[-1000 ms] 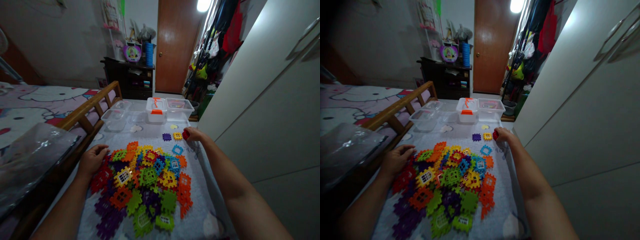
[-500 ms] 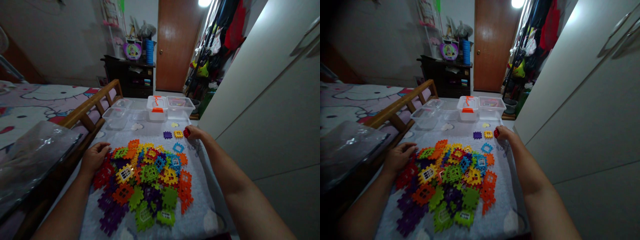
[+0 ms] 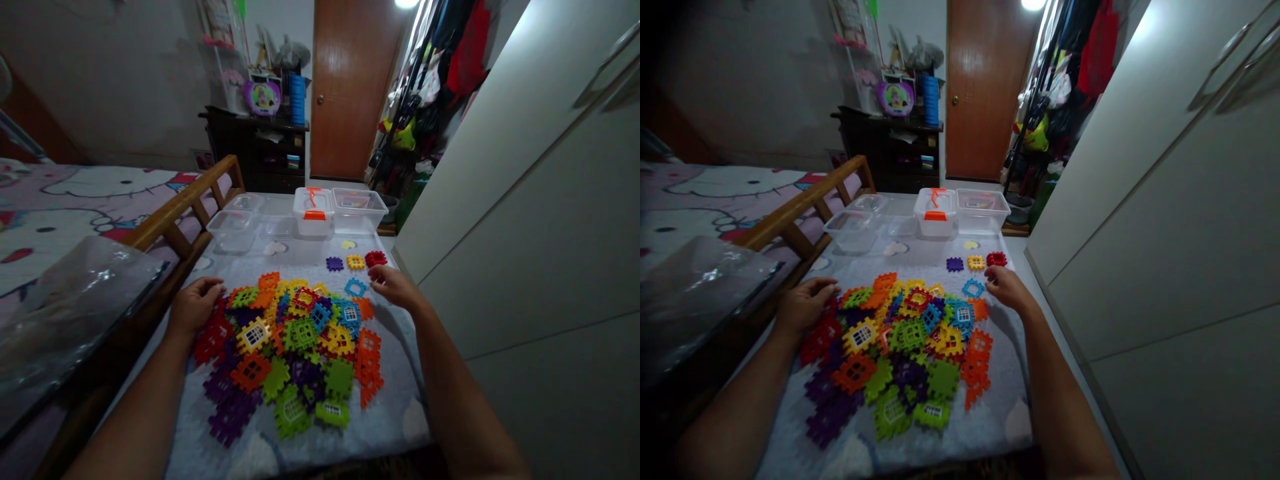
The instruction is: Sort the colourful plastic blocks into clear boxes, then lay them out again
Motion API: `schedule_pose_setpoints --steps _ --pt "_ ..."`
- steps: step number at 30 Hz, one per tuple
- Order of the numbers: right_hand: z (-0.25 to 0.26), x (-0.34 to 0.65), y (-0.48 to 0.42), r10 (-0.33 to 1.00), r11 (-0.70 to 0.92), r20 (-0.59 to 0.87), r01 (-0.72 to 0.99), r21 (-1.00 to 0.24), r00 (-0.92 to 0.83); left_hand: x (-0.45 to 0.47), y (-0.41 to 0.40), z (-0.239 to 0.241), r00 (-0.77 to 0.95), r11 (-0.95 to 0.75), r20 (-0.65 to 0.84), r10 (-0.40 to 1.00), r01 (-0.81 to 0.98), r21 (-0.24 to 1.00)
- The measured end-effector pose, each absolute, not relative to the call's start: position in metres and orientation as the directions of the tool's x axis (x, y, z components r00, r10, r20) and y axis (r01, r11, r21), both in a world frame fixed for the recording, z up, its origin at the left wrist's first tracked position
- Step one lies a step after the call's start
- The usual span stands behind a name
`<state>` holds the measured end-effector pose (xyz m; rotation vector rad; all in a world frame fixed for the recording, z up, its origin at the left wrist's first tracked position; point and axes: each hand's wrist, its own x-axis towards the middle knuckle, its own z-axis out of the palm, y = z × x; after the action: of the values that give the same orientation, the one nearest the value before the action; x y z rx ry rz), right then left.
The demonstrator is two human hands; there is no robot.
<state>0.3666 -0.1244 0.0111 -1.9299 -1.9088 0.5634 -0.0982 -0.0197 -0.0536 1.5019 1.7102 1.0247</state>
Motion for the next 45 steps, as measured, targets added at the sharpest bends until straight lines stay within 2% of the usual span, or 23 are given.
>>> schedule_pose_setpoints --steps 3,6,12,20,25,28,32,36,41,45 --pt "0.004 0.344 -0.148 0.993 0.052 -0.064 0.839 -0.542 -0.103 -0.101 -0.018 -0.058 -0.136 0.032 0.042 0.99 0.501 0.865" --pt "0.0 0.326 -0.158 0.978 0.141 -0.061 0.853 -0.503 -0.197 -0.104 -0.017 -0.062 -0.124 0.015 0.058 0.991 0.518 0.855" --pt "-0.002 0.312 -0.156 0.975 0.14 -0.101 0.903 -0.405 -0.197 -0.104 -0.017 -0.062 -0.116 -0.01 0.088 0.989 0.548 0.836" --pt "-0.014 0.321 -0.159 0.989 0.135 0.022 0.832 -0.538 -0.146 -0.104 -0.015 -0.065 -0.113 -0.015 0.09 0.989 0.537 0.844" --pt "-0.021 0.327 -0.16 0.981 0.191 0.094 0.766 -0.614 -0.17 -0.101 -0.016 -0.06 -0.129 -0.008 0.09 0.988 0.528 0.849" --pt "-0.023 0.332 -0.16 0.987 0.15 0.14 0.714 -0.684 -0.073 -0.099 -0.019 -0.055 -0.141 0.002 0.086 0.986 0.531 0.847" --pt "-0.025 0.34 -0.159 0.974 0.025 0.158 0.613 -0.79 0.163 -0.098 -0.02 -0.053 -0.15 0.017 0.075 0.986 0.531 0.847" --pt "-0.031 0.346 -0.154 0.93 -0.021 0.204 0.598 -0.801 0.307 -0.1 -0.018 -0.057 -0.147 0.022 0.065 0.987 0.529 0.849" --pt "-0.042 0.35 -0.147 0.904 -0.016 0.281 0.683 -0.73 0.322 -0.099 -0.018 -0.055 -0.151 0.026 0.061 0.987 0.519 0.854" --pt "-0.045 0.351 -0.148 0.924 0.069 0.304 0.678 -0.732 0.233 -0.096 -0.02 -0.05 -0.16 0.034 0.055 0.986 0.505 0.862"
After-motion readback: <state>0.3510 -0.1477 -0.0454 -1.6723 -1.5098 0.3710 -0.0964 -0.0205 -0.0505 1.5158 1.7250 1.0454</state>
